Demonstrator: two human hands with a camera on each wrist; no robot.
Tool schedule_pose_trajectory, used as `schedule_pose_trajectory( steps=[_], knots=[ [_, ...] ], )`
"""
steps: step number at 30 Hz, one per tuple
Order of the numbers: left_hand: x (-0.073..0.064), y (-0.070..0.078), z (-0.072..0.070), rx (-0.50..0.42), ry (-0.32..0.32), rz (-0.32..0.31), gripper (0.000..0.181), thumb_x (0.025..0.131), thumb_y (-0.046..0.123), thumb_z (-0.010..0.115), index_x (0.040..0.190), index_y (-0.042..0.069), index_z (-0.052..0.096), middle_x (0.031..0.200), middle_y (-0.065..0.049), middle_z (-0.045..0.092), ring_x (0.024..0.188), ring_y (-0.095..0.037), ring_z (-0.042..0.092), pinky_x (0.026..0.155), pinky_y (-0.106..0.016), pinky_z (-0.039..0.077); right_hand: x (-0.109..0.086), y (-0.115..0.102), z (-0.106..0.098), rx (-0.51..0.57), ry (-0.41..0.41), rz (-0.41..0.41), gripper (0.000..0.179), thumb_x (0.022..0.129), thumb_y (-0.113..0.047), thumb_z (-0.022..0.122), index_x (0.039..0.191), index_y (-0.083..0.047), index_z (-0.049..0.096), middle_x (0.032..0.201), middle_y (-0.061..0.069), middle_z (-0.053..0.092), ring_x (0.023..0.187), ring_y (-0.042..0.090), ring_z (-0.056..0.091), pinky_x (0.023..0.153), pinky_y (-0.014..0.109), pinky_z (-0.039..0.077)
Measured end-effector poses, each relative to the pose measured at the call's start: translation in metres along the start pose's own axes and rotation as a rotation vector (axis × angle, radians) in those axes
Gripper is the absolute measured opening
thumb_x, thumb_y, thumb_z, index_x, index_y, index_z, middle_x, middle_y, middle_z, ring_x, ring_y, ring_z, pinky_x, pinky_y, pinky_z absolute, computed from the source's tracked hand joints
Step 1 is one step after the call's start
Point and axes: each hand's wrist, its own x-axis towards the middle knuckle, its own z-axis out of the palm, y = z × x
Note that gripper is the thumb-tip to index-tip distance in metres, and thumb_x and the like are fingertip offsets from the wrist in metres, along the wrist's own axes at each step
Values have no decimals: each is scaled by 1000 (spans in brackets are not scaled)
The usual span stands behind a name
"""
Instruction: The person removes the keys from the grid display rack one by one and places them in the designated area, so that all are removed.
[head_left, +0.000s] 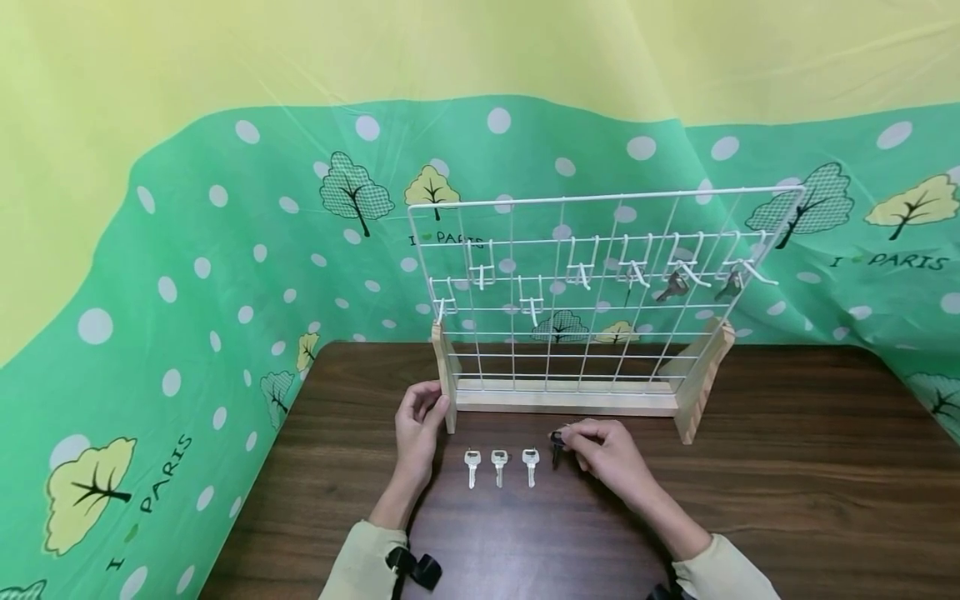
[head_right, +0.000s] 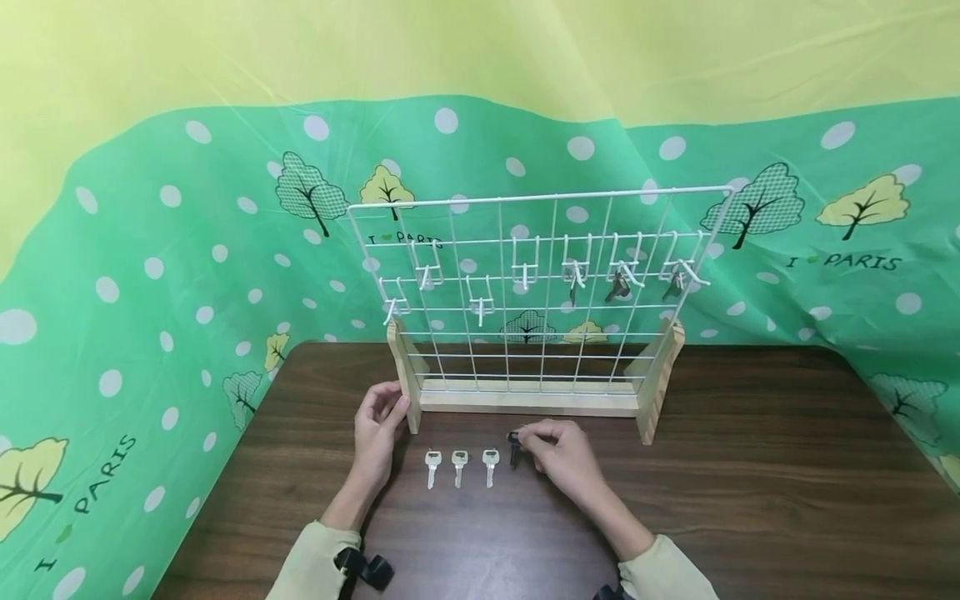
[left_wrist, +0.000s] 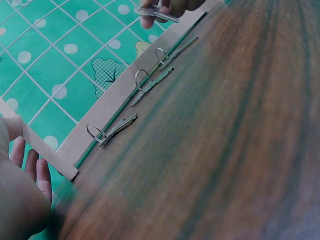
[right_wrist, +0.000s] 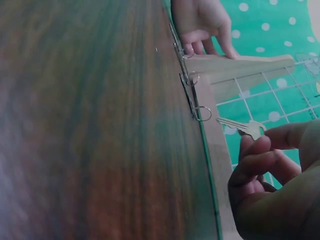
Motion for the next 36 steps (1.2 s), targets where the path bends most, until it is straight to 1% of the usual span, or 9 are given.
schedule_pose_trajectory(
  steps=[6,9,11,13,16,19,25,31,36],
  knots=[
    [0,0,0,2,5,-12,28,99,-14,70,123,-22,56,116,3,69,117,-11,67,103,-21,53,1,9,3,-78,-48,-30,18,103,-3,73,115,2,85,102,14,79,56,5,49,52,21,43],
    [0,0,0,3,9,-14,27,99,-14,70,122,-21,57,116,2,69,117,-11,67,103,-21,54,1,12,4,-131,-41,-57,16,101,-4,77,113,-3,87,113,10,83,66,1,56,58,21,48],
    [1,-1,0,6,9,-16,27,100,-14,70,122,-22,57,116,2,69,117,-11,67,103,-21,54,1,14,5,-175,-20,-80,14,99,-4,80,110,-7,88,110,7,84,66,0,55,59,21,46],
    [1,-1,0,6,5,-19,28,100,-14,70,123,-22,56,116,2,69,117,-11,67,103,-21,54,2,16,6,-220,5,-107,13,97,-4,82,107,-9,89,100,3,84,67,-1,54,59,20,44],
    [0,0,0,7,1,-17,29,100,-13,70,124,-23,56,117,3,68,117,-10,67,103,-21,54,3,19,8,-283,43,-144,14,94,-2,85,102,-12,89,80,-4,77,58,0,48,53,20,38],
    [0,0,0,4,3,-15,28,100,-13,70,123,-22,56,117,3,68,118,-11,67,102,-21,54,4,23,10,-334,75,-185,13,92,-2,87,98,-14,89,71,-9,71,57,0,50,52,19,39],
    [0,-1,0,-2,11,-19,26,100,-13,70,122,-20,57,116,3,69,118,-12,68,102,-21,54,2,25,11,-401,138,-233,14,89,-1,89,91,-15,85,75,-11,73,59,-1,51,55,20,43],
    [0,-2,0,-7,8,-15,28,100,-14,69,123,-22,56,116,2,69,117,-11,67,102,-20,54,1,26,10,-449,131,-259,10,88,-3,90,88,-11,84,80,-9,69,64,-1,52,59,20,45],
    [1,-1,0,-18,7,-21,29,99,-14,70,123,-23,55,116,1,68,117,-12,68,102,-21,54,1,27,10,-476,139,-275,11,87,-3,89,86,-12,83,79,-12,67,64,-2,52,59,20,45]
  ],
)
